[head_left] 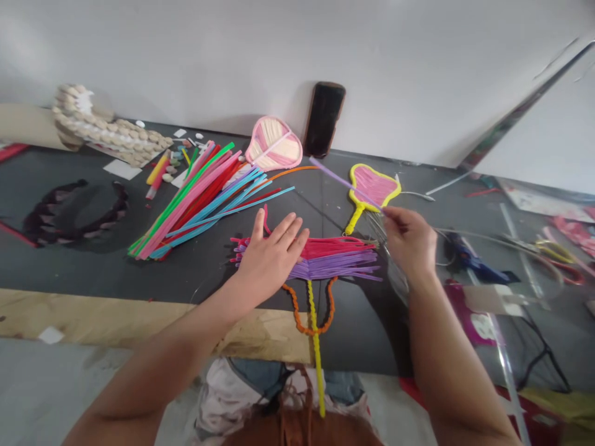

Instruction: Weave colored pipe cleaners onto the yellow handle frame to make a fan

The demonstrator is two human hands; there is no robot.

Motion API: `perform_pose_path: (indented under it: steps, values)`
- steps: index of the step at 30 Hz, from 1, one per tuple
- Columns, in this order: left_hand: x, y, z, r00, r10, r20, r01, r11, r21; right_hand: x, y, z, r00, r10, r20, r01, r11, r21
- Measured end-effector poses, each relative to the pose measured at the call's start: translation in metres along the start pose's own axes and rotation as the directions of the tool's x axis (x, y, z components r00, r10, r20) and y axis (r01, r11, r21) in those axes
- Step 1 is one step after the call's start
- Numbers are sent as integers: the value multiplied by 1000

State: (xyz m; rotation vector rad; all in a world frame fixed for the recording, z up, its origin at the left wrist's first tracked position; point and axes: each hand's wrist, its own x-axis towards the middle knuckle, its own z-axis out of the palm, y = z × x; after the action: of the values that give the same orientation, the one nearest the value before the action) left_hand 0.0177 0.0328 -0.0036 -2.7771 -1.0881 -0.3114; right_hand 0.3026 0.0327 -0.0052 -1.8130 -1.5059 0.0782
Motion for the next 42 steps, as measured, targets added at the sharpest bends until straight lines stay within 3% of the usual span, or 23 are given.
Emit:
perform_pose_path:
  steps: [3,7,11,13,15,18,21,24,26,28,31,33,37,42]
  values:
    - [-3,13,-1,993,116,0,-116,991,-70,3,-1,-8,983,115,-141,-95,986,140]
    - [-12,31,6,966,221,130,-190,957,-218,5,-5,-6,961,188,-203,-100,920,379]
    - [-16,29,13,938,221,266,-143,948,-283,6,-12,-2,949,223,-222,11,682,732]
    - [-14,21,14,929,207,306,-115,949,-292,7,-15,-4,960,225,-169,15,559,829]
    - [-11,12,14,926,176,335,-79,956,-283,7,-17,-6,966,231,-111,-24,511,859]
    - [-7,3,14,923,129,362,-32,965,-262,7,-18,-8,954,276,-116,-60,555,830]
    - [-4,-2,12,924,133,359,-35,963,-268,4,-16,-11,952,261,-163,-67,691,720]
    - [0,-12,3,952,132,276,-49,956,-290,-1,-16,-19,989,107,-101,-43,868,496]
    - [3,-24,-6,989,23,147,18,962,-273,-3,-17,-27,996,-90,21,81,957,279]
    - [5,-39,-14,987,-160,-15,151,956,-252,-3,-17,-36,945,-283,162,264,956,129]
    - [6,-54,-20,922,-341,-183,284,917,-279,-3,-12,-43,858,-410,310,417,908,45]
    - [6,-55,-20,907,-361,-217,296,913,-281,-4,-6,-42,835,-424,352,459,888,-20]
    - [3,-41,-26,931,-295,-218,268,953,-144,-11,-5,-31,802,-443,401,509,858,-69]
    - [-2,-35,-49,904,-301,-304,310,951,-20,-23,-23,-16,666,-516,538,571,818,78]
